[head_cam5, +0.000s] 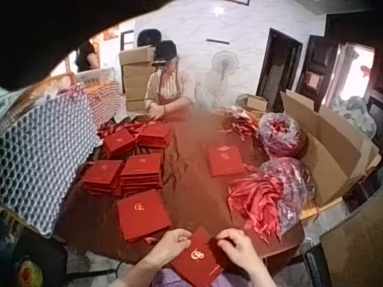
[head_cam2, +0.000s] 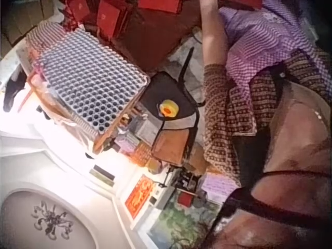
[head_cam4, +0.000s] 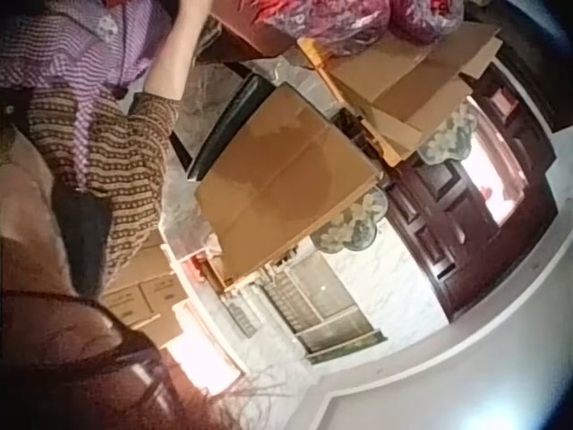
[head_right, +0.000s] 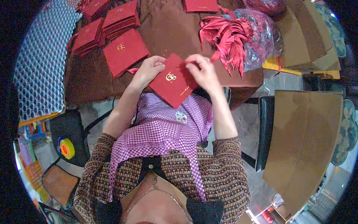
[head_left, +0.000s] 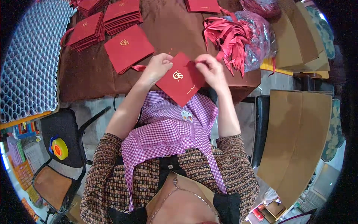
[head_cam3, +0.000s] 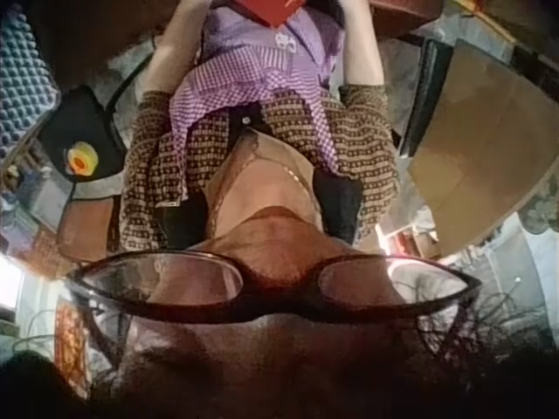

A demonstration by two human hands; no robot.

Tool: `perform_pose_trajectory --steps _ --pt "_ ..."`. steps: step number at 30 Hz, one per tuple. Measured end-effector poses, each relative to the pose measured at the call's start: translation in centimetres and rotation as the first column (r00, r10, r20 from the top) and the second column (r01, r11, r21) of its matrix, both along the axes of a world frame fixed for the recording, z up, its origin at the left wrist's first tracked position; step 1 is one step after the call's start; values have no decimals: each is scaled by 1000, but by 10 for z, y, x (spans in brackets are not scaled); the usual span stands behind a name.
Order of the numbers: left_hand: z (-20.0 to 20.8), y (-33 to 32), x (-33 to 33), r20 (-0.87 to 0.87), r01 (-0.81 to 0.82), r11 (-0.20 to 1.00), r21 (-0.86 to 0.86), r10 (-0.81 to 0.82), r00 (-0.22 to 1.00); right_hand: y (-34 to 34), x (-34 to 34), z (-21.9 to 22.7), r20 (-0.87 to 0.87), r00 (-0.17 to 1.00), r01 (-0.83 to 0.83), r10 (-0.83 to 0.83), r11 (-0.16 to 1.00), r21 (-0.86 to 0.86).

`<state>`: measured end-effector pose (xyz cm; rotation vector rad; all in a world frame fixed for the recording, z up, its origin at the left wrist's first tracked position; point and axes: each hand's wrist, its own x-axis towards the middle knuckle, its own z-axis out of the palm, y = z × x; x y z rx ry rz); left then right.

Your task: The person assembles red gift pouches by threading red ribbons through the slots of each pouch to attach handles by hand.

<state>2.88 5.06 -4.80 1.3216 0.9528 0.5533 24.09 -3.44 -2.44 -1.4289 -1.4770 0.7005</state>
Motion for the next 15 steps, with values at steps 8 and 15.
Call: perform_pose_trajectory --steps 8,15 --pt "12 -6 1 37 8 998 -57 -6 999 13 -43 -5 483 869 -1 -108 976 220" --pt "13 -8 1 71 -17 998 -62 21 997 13 -46 -3 566 807 29 -168 969 246"
